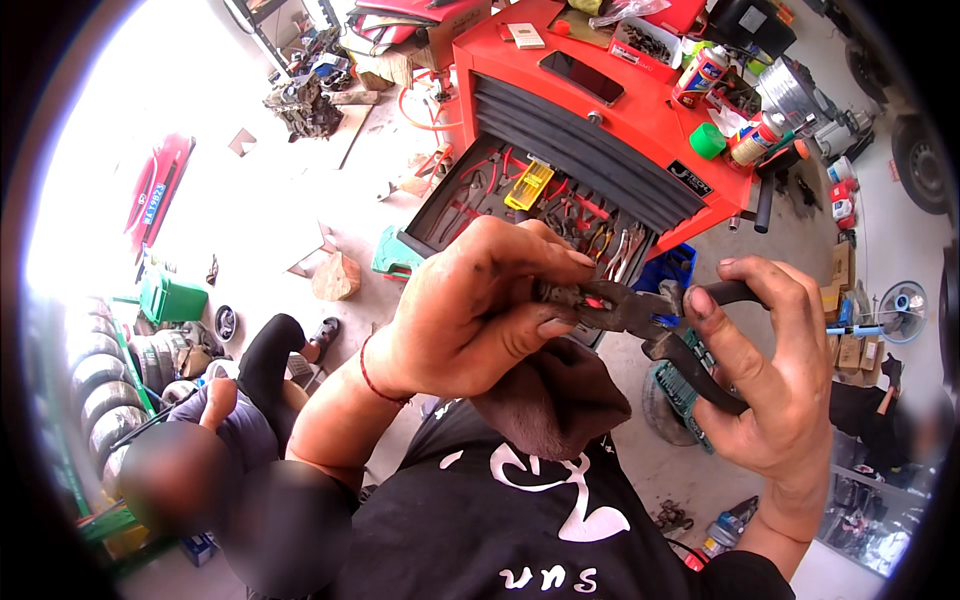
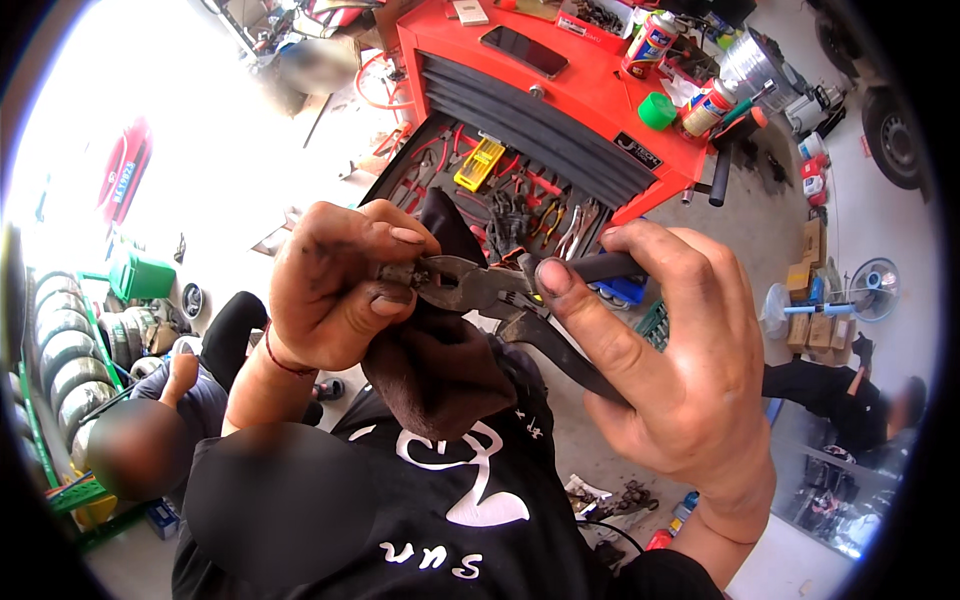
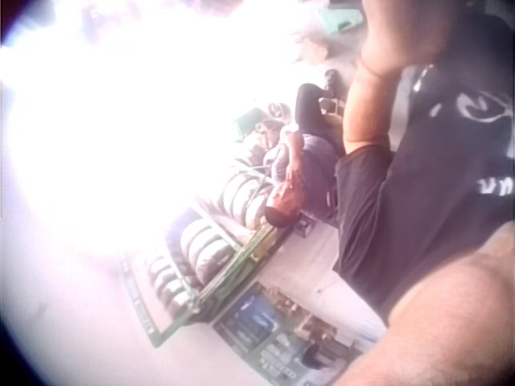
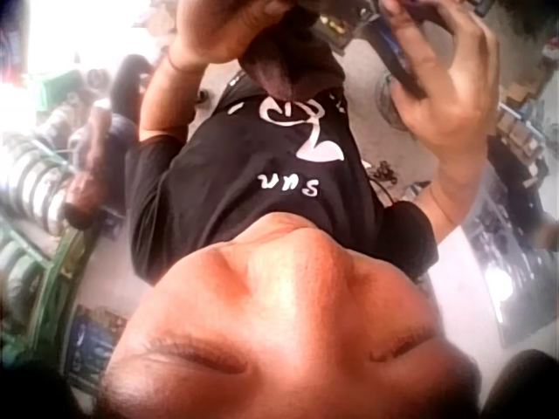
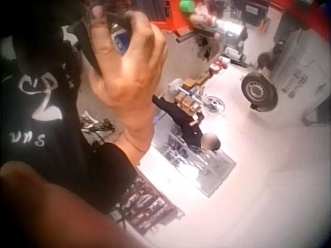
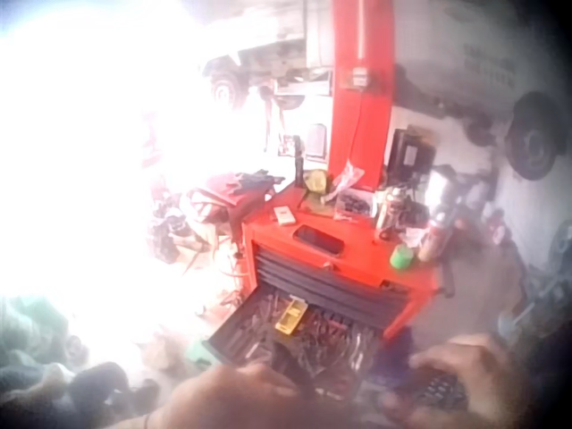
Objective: The person retrieves a dark cloth and a small mechanical part from a red tool cabinet, then uses pliers to manipulate the part while holding it against the cloth. The person repeatedly adjusts the part with the pliers and rotates it in hand, continuing the manipulation throughout the clip.
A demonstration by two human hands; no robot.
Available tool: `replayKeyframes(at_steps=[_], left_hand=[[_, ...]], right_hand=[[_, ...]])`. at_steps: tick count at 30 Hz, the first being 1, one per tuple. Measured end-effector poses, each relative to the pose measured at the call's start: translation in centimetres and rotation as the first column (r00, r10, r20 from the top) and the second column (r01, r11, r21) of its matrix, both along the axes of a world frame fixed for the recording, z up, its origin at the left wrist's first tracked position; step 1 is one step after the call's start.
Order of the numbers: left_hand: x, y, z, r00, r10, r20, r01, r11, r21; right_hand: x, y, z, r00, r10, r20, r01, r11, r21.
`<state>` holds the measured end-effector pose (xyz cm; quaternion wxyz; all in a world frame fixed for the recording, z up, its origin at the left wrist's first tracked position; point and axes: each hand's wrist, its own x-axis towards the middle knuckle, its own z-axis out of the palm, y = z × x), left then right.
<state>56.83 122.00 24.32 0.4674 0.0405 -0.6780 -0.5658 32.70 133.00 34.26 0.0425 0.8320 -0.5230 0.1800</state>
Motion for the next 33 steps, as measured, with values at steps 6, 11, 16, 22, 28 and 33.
replayKeyframes(at_steps=[6, 11, 16, 22, 28, 33], left_hand=[[0.2, 0.0, 0.4, 0.998, 0.027, 0.050, -0.028, 0.999, 0.016], [0.1, -0.2, 0.2, 0.999, 0.041, 0.006, -0.042, 0.994, 0.098], [0.2, -0.4, 0.2, 0.999, 0.004, 0.040, -0.015, 0.967, 0.256], [-0.1, -1.1, -0.2, 0.998, -0.047, 0.028, 0.035, 0.947, 0.320], [-1.3, -0.5, -0.9, 0.982, -0.103, -0.159, 0.176, 0.812, 0.557], [-2.0, 0.0, -1.1, 0.984, -0.037, -0.173, 0.133, 0.800, 0.585]], right_hand=[[-0.3, -0.3, -0.9, 0.999, 0.029, 0.031, -0.028, 0.999, -0.040], [-0.3, -0.6, -1.8, 0.995, 0.050, 0.091, -0.047, 0.998, -0.035], [0.0, -0.9, -2.0, 0.989, 0.029, 0.144, -0.030, 1.000, 0.005], [0.2, -1.3, -2.0, 0.965, -0.031, 0.262, -0.005, 0.991, 0.132], [0.4, -1.1, -2.2, 0.949, -0.055, 0.312, -0.002, 0.984, 0.181], [0.5, -0.8, -3.4, 0.941, -0.069, 0.331, 0.019, 0.988, 0.152]])
